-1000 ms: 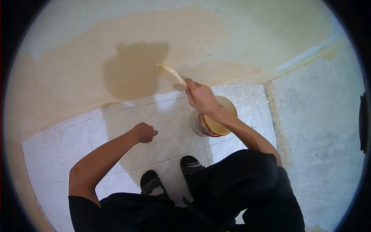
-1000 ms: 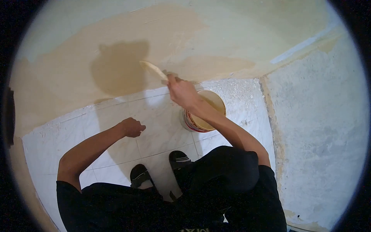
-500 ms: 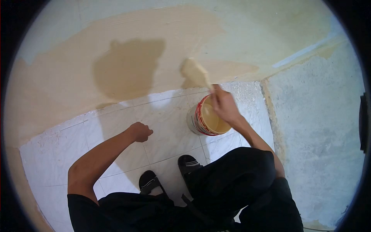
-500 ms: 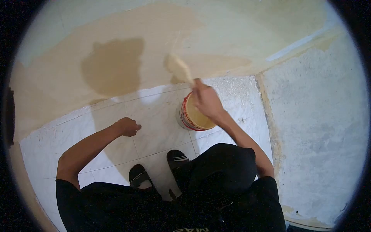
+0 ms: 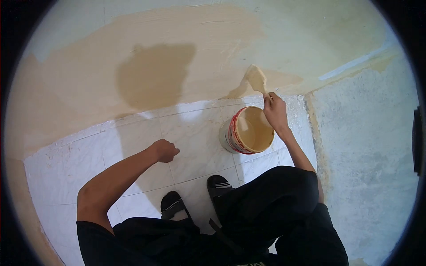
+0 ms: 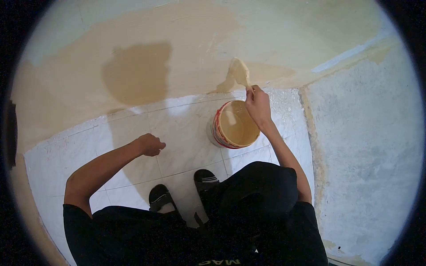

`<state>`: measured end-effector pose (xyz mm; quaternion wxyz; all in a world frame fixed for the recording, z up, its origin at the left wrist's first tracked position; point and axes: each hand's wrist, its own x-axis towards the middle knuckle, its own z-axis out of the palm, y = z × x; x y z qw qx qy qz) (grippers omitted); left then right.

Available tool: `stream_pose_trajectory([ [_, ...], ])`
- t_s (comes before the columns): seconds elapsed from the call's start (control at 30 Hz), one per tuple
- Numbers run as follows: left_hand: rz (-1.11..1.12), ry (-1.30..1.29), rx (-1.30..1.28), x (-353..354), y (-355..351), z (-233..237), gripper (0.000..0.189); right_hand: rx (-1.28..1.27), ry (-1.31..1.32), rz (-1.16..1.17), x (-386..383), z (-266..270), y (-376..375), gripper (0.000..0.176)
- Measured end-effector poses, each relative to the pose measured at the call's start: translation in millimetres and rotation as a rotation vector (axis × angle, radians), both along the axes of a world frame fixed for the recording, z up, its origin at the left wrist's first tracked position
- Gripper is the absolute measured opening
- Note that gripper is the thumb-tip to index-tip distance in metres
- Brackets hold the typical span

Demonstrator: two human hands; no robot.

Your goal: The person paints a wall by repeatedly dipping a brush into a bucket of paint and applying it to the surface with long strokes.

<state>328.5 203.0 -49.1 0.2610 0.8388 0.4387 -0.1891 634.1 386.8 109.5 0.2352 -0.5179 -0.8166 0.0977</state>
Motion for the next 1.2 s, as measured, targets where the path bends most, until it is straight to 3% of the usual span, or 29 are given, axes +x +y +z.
stream_pose_trajectory([
  [0.13, -0.008, 0.005, -0.009, -2, 8, -7, 0.021, -0.005, 0.079, -0.089, 2, 22, -32, 0.022],
  [0.2, -0.002, 0.007, -0.01, -2, 14, -9, 0.021, 0.123, 0.169, -0.073, -5, 21, -45, 0.031],
  [0.27, 0.017, 0.011, -0.012, -3, 16, -9, 0.022, 0.076, 0.145, -0.092, -18, 22, -61, 0.029],
  [0.33, 0.048, -0.012, 0.004, -3, 14, -9, 0.022, 0.1, 0.303, -0.032, -30, 14, -69, 0.022],
  [0.37, 0.054, -0.011, 0.004, -3, 13, -8, 0.022, -0.031, 0.24, -0.028, -32, 16, -72, 0.023],
  [0.57, 0.05, -0.01, -0.038, -5, 1, -5, 0.023, 0.144, 0.331, 0.066, -54, 24, -54, 0.029],
  [0.67, 0.006, -0.013, -0.031, -9, -1, -20, 0.025, 0.075, 0.483, 0.02, -76, 33, -45, 0.029],
  [0.73, 0.004, 0.035, -0.066, -7, 1, -12, 0.026, 0.146, 0.503, 0.042, -88, 25, -41, 0.027],
  [0.87, 0.018, 0.027, -0.064, -5, 4, -1, 0.024, -0.069, 0.564, 0.1, -84, -35, -38, 0.024],
  [0.93, 0.049, 0.024, -0.07, -3, 4, 4, 0.024, -0.168, 0.259, 0.093, -66, -54, -39, 0.023],
  [0.97, 0.052, 0.026, -0.07, -3, 4, 4, 0.024, -0.168, 0.261, 0.097, -58, -60, -41, 0.023],
  [1.03, 0.014, 0.05, -0.049, -3, 4, -3, 0.025, -0.053, 0.307, 0.069, -56, -50, -51, 0.025],
  [1.07, 0.019, 0.048, -0.054, -5, 3, -7, 0.025, -0.059, 0.305, 0.073, -53, -43, -53, 0.025],
  [1.13, 0.029, -0.021, -0.029, -6, 3, -14, 0.025, -0.207, 0.42, -0.037, -66, 24, -73, 0.026],
  [1.2, 0.011, 0.002, -0.043, -4, 3, -11, 0.025, -0.166, 0.527, 0.018, -72, 30, -60, 0.024],
])
